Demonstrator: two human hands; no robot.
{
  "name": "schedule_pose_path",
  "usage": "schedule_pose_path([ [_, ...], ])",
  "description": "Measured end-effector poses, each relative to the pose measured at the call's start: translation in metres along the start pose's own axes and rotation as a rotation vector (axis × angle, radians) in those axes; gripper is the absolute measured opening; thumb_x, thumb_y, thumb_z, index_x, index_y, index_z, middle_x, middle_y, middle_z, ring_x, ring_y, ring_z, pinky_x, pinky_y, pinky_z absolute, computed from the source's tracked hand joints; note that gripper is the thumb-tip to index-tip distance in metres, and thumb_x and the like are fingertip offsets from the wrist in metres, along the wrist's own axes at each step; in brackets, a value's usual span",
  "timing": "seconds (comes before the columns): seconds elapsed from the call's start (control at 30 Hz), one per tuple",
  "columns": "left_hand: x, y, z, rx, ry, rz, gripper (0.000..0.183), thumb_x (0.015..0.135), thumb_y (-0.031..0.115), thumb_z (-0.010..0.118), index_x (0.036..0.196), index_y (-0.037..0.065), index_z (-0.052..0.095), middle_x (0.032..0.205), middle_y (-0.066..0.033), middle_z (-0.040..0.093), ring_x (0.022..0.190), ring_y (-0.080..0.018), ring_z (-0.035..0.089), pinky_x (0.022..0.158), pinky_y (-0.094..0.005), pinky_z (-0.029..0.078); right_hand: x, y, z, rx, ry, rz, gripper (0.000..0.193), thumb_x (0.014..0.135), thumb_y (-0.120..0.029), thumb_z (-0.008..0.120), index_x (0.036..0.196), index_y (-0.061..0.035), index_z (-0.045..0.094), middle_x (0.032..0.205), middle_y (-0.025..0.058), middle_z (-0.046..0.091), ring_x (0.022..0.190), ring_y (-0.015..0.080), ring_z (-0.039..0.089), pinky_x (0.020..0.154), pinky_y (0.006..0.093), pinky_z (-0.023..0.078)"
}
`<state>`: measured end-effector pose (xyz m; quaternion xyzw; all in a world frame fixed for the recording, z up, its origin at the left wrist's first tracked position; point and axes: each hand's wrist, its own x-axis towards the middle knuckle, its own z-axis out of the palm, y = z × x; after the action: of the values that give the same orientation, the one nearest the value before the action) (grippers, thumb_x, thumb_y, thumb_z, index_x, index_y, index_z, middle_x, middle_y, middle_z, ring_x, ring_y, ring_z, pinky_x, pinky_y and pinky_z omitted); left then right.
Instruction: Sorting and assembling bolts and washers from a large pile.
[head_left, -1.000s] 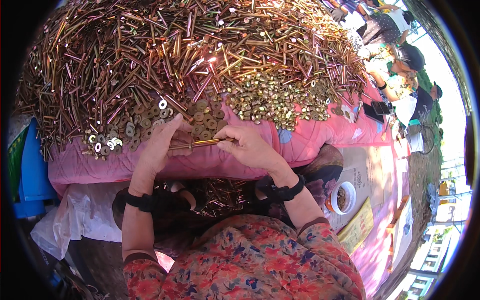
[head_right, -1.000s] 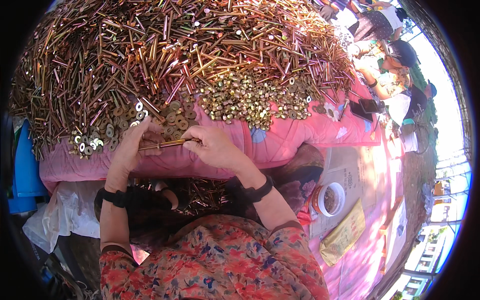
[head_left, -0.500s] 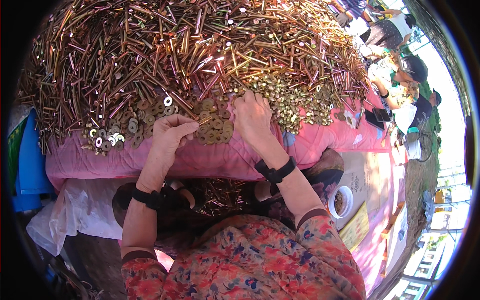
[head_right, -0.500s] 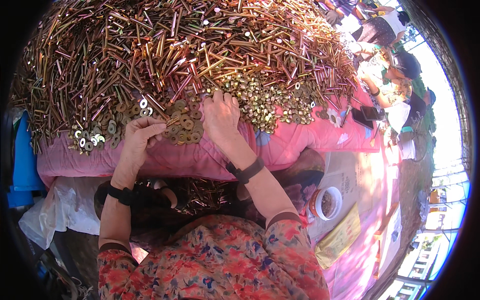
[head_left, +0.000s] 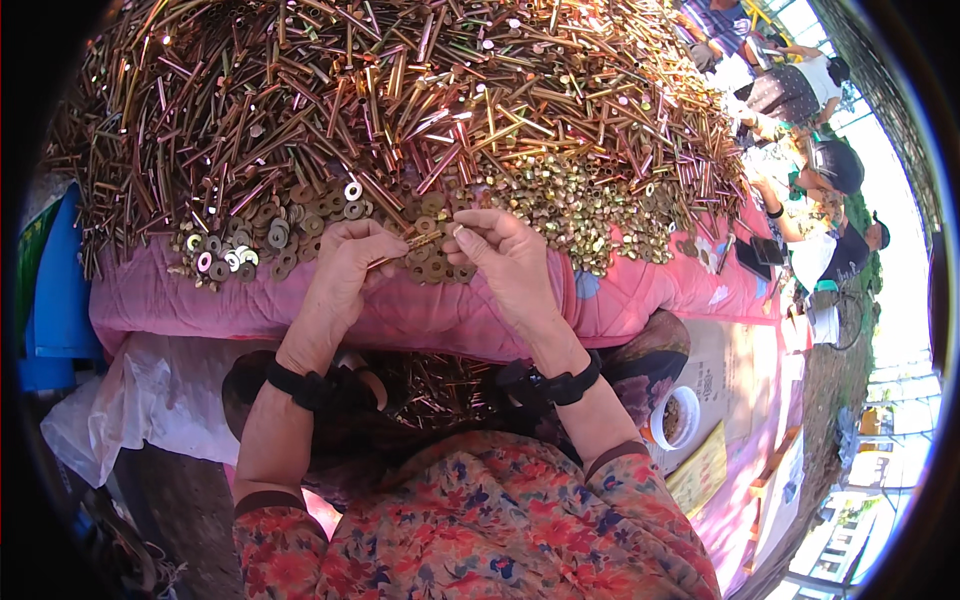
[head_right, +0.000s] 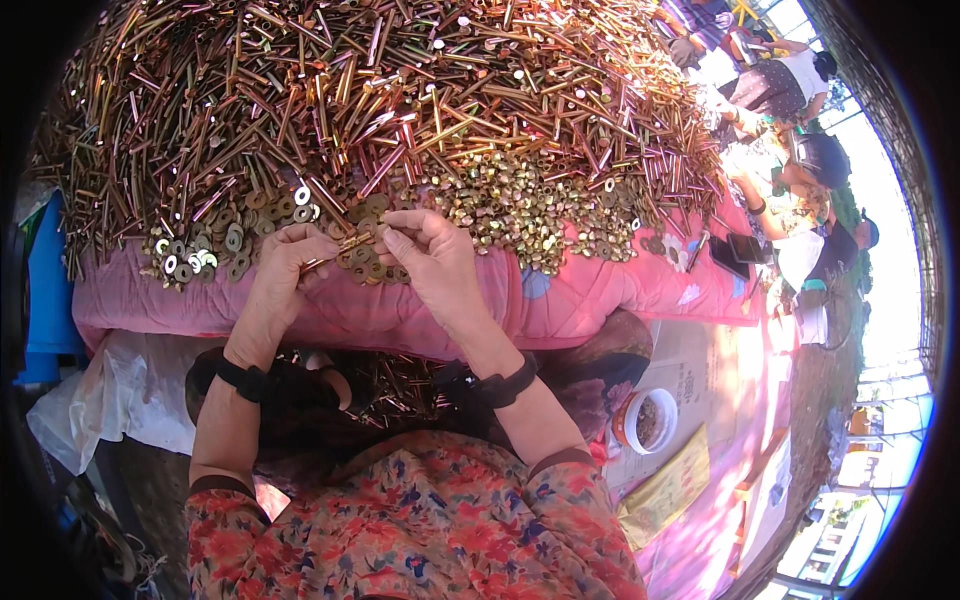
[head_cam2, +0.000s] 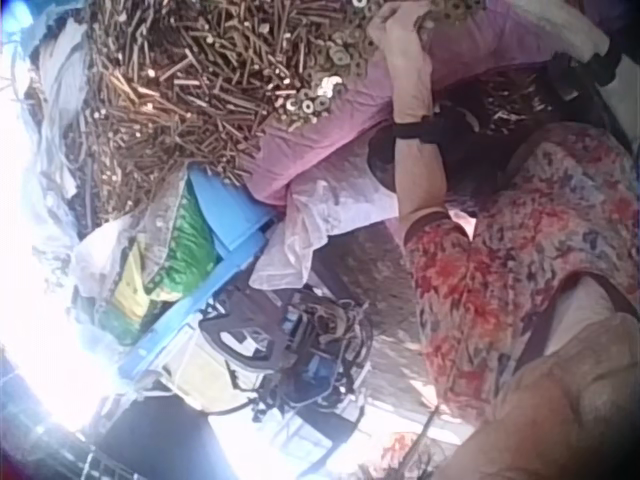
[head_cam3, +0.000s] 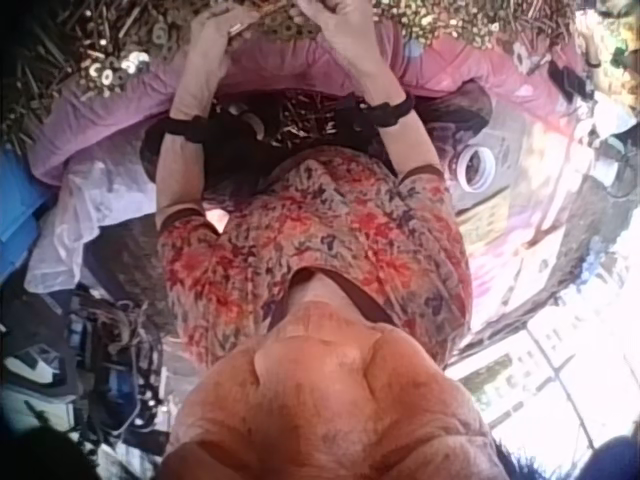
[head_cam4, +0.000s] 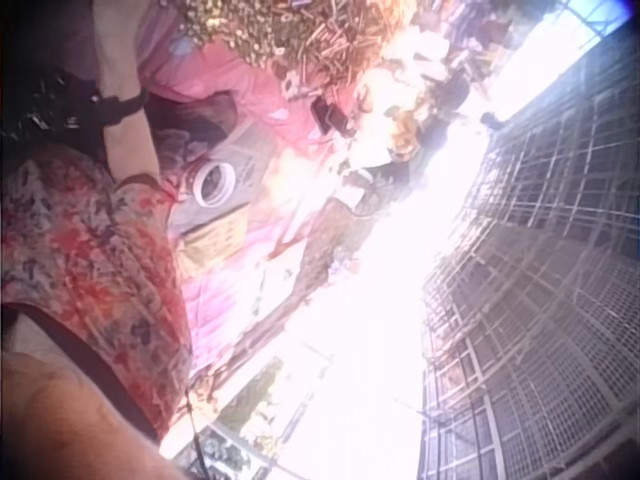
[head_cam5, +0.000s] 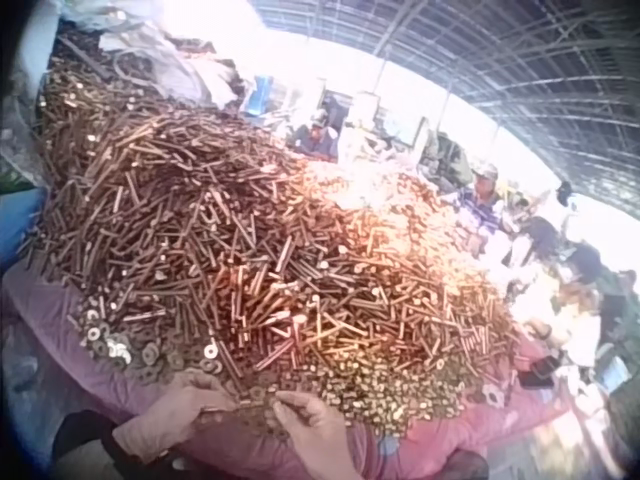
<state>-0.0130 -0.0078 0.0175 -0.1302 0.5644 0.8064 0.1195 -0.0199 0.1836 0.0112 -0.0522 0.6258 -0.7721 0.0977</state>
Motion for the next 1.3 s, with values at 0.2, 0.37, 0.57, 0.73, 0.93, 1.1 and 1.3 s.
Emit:
schedule_pose_path([
  [0.2, 0.0, -0.003, -0.009, -0.015, -0.05, -0.053, 0.009, 0.07, 0.005, 0.068, 0.067, 0.005, 0.06, 0.059, -0.0006, 0.057, 0.045, -0.0055, 0.048, 0.04, -0.0165, 0.033, -0.006, 0.005, 0.011, -0.02, -0.047, -0.066, 0.017, 0.089, -0.004, 0.056, 0.105, 0.0011, 0.058, 0.097, 0.0083, 0.064, 0.084, 0.0124, 0.063, 0.076, 0.0238, 0.053],
  [0.37, -0.005, -0.001, -0.009, 0.012, -0.052, -0.023, 0.008, 0.068, 0.004, 0.069, 0.068, 0.004, 0.062, 0.059, 0.0003, 0.057, 0.049, -0.0058, 0.051, 0.045, -0.0173, 0.037, -0.009, 0.006, 0.011, 0.072, -0.079, -0.029, 0.014, 0.09, -0.004, 0.056, 0.102, 0.0018, 0.057, 0.093, 0.0087, 0.065, 0.082, 0.0128, 0.063, 0.076, 0.0248, 0.054],
  [0.57, -0.006, -0.007, -0.014, 0.365, -0.138, 0.415, 0.007, 0.069, 0.002, 0.069, 0.068, 0.001, 0.062, 0.062, -0.0003, 0.059, 0.056, -0.0035, 0.051, 0.051, -0.0187, 0.039, -0.007, 0.008, 0.007, -0.227, -0.101, -0.03, 0.015, 0.09, -0.015, 0.058, 0.094, -0.0003, 0.059, 0.075, 0.0031, 0.062, 0.064, 0.0072, 0.057, 0.058, 0.0199, 0.047],
  [0.73, -0.011, -0.005, -0.008, 0.413, -0.128, 0.45, 0.006, 0.069, 0.001, 0.067, 0.068, 0.0, 0.062, 0.063, 0.0004, 0.06, 0.058, -0.003, 0.052, 0.053, -0.0191, 0.04, -0.006, 0.005, 0.004, -0.317, -0.08, 0.049, 0.027, 0.091, -0.027, 0.057, 0.08, -0.0023, 0.058, 0.065, -0.003, 0.052, 0.054, 0.0034, 0.042, 0.047, 0.0202, 0.033],
  [0.93, -0.017, -0.004, -0.003, 0.442, -0.136, 0.465, 0.005, 0.069, 0.0, 0.066, 0.069, 0.0, 0.062, 0.064, 0.0009, 0.059, 0.06, -0.0031, 0.051, 0.054, -0.0192, 0.039, -0.01, 0.003, 0.003, -0.158, -0.083, 0.188, 0.031, 0.092, -0.033, 0.055, 0.072, -0.0103, 0.053, 0.06, -0.0055, 0.046, 0.05, 0.0028, 0.039, 0.045, 0.018, 0.028],
  [1.1, -0.013, -0.005, -0.008, 0.383, -0.149, 0.441, 0.005, 0.07, 0.0, 0.067, 0.069, 0.0, 0.062, 0.064, -0.0002, 0.061, 0.059, -0.0031, 0.053, 0.054, -0.0194, 0.041, -0.012, -0.002, 0.01, -0.147, -0.089, 0.13, 0.034, 0.092, -0.037, 0.055, 0.076, -0.0067, 0.056, 0.061, -0.0038, 0.047, 0.051, 0.0034, 0.04, 0.047, 0.0189, 0.032],
  [1.3, -0.01, -0.007, -0.013, 0.337, -0.158, 0.435, 0.005, 0.07, -0.001, 0.068, 0.069, 0.0, 0.063, 0.064, 0.0006, 0.06, 0.058, -0.0028, 0.052, 0.054, -0.0187, 0.04, -0.011, -0.012, 0.005, -0.459, -0.091, -0.091, 0.029, 0.091, -0.03, 0.057, 0.086, -0.0018, 0.057, 0.071, 0.0004, 0.055, 0.062, 0.007, 0.051, 0.056, 0.0201, 0.04],
])
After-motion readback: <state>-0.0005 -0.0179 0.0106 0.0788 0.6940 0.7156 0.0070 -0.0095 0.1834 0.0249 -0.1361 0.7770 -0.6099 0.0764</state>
